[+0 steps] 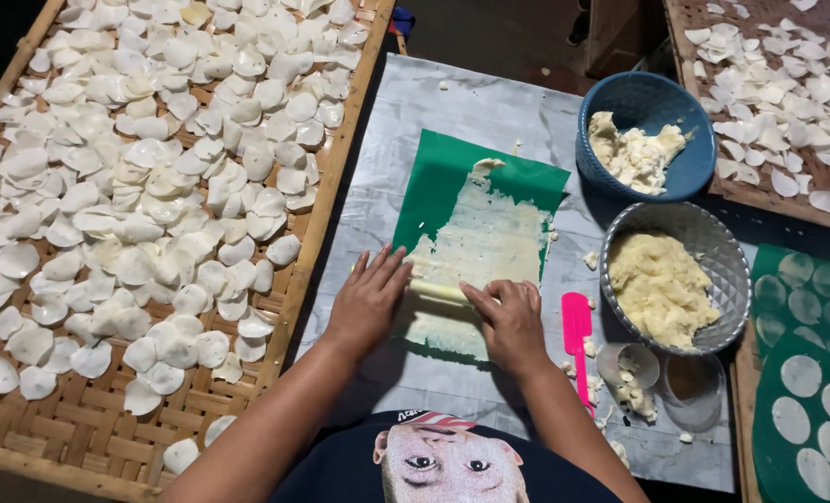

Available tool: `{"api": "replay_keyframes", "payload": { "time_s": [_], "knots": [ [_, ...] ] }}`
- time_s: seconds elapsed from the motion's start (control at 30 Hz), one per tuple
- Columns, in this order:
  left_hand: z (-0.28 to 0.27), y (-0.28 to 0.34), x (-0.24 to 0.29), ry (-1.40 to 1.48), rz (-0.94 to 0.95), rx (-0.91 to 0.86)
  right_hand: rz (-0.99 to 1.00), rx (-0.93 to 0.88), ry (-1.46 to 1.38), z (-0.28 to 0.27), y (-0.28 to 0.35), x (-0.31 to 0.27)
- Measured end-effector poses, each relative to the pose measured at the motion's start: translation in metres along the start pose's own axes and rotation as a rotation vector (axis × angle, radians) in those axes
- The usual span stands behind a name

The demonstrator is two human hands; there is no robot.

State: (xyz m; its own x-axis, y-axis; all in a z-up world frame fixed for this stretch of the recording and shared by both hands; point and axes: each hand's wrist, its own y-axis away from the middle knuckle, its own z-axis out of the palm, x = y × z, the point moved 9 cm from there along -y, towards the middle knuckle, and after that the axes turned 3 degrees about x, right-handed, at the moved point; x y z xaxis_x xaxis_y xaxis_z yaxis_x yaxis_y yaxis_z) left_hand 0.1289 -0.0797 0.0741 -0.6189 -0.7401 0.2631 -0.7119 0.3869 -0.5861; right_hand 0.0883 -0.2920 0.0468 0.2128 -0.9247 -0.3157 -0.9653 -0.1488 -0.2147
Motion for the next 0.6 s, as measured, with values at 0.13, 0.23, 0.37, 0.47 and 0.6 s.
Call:
{"api": "replay_keyframes", "payload": {
  "time_s": [0.13, 0.23, 0.37, 0.47, 0.6],
  "knots": [
    [0.042, 0.012, -0.020, 0.013, -0.078, -0.208, -0.008, 0.007, 0.057, 0.008, 0.001, -0.010],
    [0.050, -0.002, -0.024, -0.017, -0.103, -0.316, 0.052, -0.084, 0.166, 0.012, -0.008, -0.016],
    [0.070, -0.040, -0.038, -0.033, -0.197, -0.479, 0.248, -0.283, 0.297, 0.031, -0.045, 0.016],
    [0.096, -0.071, -0.061, -0.025, -0.269, -0.587, 0.336, -0.354, 0.314, 0.043, -0.087, 0.044],
    [0.127, -0.096, -0.084, -0.054, -0.368, -0.750, 0.365, -0.338, 0.251, 0.043, -0.130, 0.064]
  ]
}}
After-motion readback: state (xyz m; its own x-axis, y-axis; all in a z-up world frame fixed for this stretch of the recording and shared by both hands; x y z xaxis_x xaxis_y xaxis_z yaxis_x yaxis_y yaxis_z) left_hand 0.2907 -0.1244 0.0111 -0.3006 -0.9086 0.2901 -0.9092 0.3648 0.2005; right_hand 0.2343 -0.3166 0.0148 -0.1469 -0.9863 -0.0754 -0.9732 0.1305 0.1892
